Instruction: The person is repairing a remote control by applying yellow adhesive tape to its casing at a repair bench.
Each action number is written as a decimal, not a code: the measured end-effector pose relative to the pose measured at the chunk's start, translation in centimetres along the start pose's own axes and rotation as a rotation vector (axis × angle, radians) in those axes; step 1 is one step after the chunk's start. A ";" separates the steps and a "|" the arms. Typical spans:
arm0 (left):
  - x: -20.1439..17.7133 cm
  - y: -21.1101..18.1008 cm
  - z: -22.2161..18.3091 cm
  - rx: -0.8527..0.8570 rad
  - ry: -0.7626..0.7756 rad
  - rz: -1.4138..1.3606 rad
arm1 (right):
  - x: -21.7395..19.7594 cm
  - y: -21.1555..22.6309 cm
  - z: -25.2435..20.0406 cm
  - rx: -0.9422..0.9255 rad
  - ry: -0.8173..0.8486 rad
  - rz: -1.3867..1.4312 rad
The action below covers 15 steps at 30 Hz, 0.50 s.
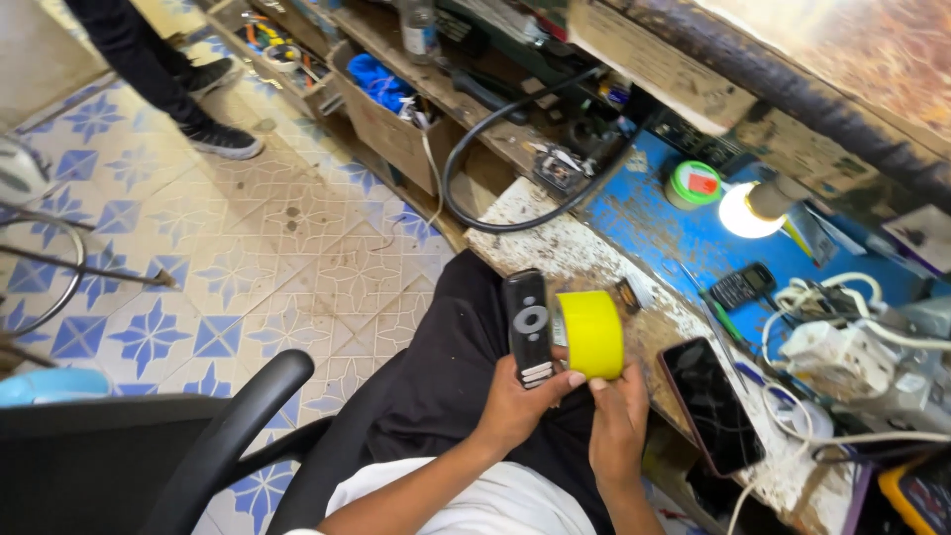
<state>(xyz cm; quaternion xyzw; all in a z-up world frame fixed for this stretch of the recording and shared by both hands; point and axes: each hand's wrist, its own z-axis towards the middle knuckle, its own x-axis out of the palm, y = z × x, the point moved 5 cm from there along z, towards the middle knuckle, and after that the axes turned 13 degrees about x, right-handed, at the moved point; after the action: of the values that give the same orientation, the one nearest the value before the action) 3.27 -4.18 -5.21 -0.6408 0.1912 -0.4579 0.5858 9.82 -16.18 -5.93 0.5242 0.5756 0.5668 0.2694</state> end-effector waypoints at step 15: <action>0.8 1.1 -0.5 -0.006 -0.037 -0.225 | -1.0 -1.6 0.6 0.117 -0.132 -0.034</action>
<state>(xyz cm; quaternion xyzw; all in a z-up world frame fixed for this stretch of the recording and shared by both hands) 3.61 -5.35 -5.96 -0.6681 0.1085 -0.5086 0.5321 10.14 -16.53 -7.87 0.5652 0.5978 0.4918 0.2851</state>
